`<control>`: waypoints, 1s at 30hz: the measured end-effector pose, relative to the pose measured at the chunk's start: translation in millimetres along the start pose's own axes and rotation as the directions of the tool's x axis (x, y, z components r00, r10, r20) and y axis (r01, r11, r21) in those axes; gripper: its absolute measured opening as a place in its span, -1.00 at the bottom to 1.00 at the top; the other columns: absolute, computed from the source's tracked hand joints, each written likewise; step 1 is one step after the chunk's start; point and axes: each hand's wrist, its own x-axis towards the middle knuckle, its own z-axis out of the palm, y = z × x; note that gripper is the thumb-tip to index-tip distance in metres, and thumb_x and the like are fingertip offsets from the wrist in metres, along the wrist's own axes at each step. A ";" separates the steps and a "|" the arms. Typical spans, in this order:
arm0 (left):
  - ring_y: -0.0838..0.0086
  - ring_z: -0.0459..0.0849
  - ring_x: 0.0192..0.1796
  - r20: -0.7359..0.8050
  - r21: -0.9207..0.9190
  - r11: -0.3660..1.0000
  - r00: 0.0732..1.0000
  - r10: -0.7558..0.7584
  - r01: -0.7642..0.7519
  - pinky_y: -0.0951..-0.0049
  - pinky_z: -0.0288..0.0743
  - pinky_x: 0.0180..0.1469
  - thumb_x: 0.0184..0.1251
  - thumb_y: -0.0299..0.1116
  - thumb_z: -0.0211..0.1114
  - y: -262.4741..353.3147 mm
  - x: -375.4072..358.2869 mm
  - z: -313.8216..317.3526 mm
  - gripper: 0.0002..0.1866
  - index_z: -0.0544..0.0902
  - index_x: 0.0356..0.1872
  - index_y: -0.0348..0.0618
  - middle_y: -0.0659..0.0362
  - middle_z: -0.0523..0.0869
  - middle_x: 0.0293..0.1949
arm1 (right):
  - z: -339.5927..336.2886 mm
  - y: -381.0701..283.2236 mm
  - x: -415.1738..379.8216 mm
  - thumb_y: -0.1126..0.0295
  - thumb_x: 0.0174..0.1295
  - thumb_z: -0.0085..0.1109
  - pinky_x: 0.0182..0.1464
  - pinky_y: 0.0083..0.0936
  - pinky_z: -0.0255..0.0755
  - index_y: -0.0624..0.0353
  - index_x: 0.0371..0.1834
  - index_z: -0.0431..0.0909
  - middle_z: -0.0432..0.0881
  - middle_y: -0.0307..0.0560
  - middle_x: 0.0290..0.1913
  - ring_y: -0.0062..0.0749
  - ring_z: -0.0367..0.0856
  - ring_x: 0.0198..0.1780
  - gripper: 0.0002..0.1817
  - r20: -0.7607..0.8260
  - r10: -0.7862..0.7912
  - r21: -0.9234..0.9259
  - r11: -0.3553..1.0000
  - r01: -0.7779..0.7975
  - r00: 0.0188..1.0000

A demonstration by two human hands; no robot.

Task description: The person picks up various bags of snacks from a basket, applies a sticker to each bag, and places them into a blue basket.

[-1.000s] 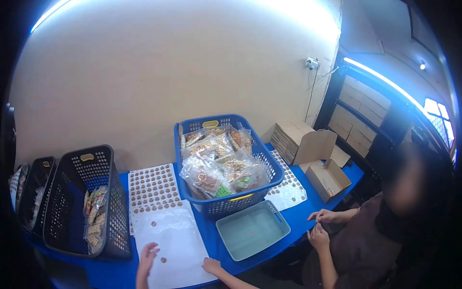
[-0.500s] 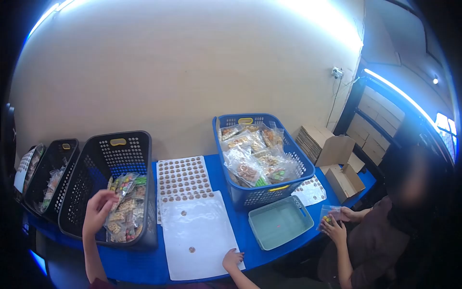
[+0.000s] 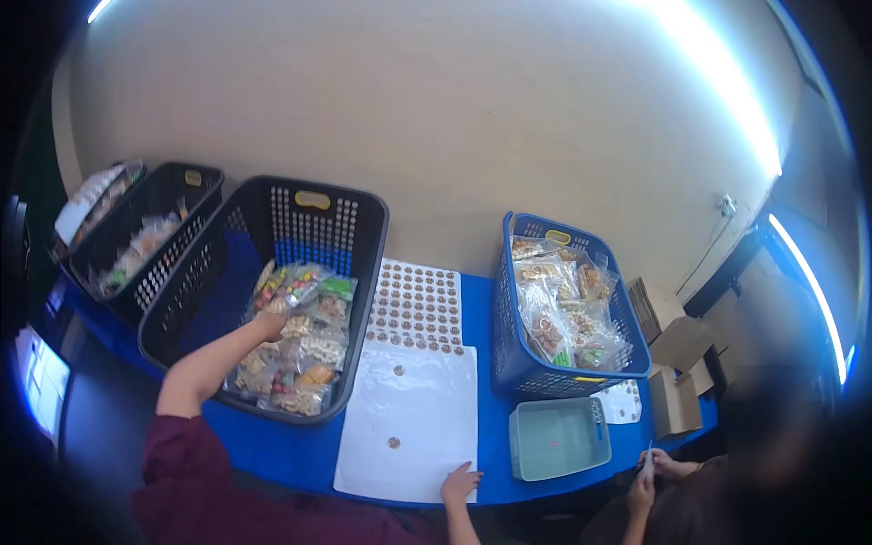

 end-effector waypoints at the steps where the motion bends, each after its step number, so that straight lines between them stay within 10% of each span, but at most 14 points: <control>1: 0.23 0.62 -0.18 0.189 -0.054 0.999 0.982 0.015 -0.005 0.20 0.47 -0.17 0.01 -0.14 0.19 13.7 -11.8 11.6 -0.53 0.49 -0.04 -0.14 -0.01 0.63 -0.26 | -1.3 1.5 0.3 0.05 0.10 0.04 0.06 -0.19 0.25 0.23 0.29 0.00 0.01 0.66 0.16 0.19 0.28 0.09 -0.23 0.007 0.008 0.015 1.000 -0.009 1.000; 9: 0.10 0.47 0.02 0.590 -0.078 0.966 0.769 0.245 -0.248 0.18 0.40 -0.02 -0.15 0.06 0.28 118.1 -62.1 22.7 -0.24 0.35 0.10 -0.15 -0.02 0.46 0.02 | -8.5 2.2 -8.2 0.10 0.11 0.05 0.07 -0.22 0.25 0.25 0.29 -0.03 0.04 0.62 0.16 0.14 0.28 0.09 -0.24 -0.037 -0.027 0.042 0.999 0.028 0.999; 18: 0.05 0.18 0.23 0.351 -0.041 0.994 0.930 0.108 -0.100 -0.25 0.28 -0.04 -0.13 -0.17 0.33 78.6 -67.2 58.5 -0.34 0.37 0.11 -0.01 0.07 0.32 0.11 | -9.5 -0.3 -14.1 0.13 0.13 0.04 0.08 -0.24 0.24 0.25 0.29 -0.03 0.05 0.61 0.16 0.15 0.27 0.10 -0.26 -0.086 -0.023 0.049 0.998 0.027 0.996; 21: 0.13 0.16 0.25 0.284 -0.035 0.998 0.957 0.054 -0.045 -0.14 0.31 -0.02 -0.13 -0.15 0.32 63.2 -28.9 93.8 -0.48 0.53 -0.03 -0.02 0.11 0.29 0.14 | -5.7 -0.3 -11.2 0.11 0.12 0.05 0.08 -0.25 0.24 0.23 0.29 -0.02 0.06 0.60 0.16 0.14 0.27 0.11 -0.26 -0.082 -0.009 0.012 1.000 0.010 0.997; 24: 0.21 0.36 0.16 0.269 0.121 0.963 0.942 0.201 -0.240 0.06 0.42 -0.07 -0.07 -0.15 0.24 59.9 -32.1 12.0 -0.67 0.65 -0.26 -0.04 0.07 0.41 0.09 | -0.9 1.0 -10.2 0.10 0.12 0.05 0.08 -0.26 0.24 0.22 0.29 -0.01 0.06 0.58 0.17 0.13 0.27 0.12 -0.25 -0.099 -0.009 0.004 1.000 0.010 0.995; 27: 0.23 0.58 -0.10 0.171 -0.040 0.996 0.981 0.087 -0.081 0.22 0.48 -0.17 -0.04 -0.12 0.17 46.3 -4.9 -39.6 -0.68 0.66 -0.33 -0.09 0.00 0.59 -0.15 | -0.9 0.1 -10.8 0.09 0.11 0.06 0.07 -0.27 0.25 0.21 0.28 0.01 0.06 0.58 0.17 0.12 0.27 0.12 -0.26 -0.102 -0.004 0.010 1.000 0.005 0.995; 30: 0.05 0.60 -0.32 -0.329 -0.409 0.911 0.940 -0.091 -0.055 0.19 0.48 -0.23 -0.01 -0.09 0.12 35.0 -9.2 -115.5 -0.63 0.59 -0.50 -0.27 -0.11 0.61 -0.42 | 2.1 -0.5 -10.9 0.09 0.10 0.06 0.07 -0.29 0.24 0.22 0.27 0.03 0.05 0.59 0.17 0.13 0.26 0.12 -0.26 -0.122 0.003 0.012 1.000 -0.001 0.992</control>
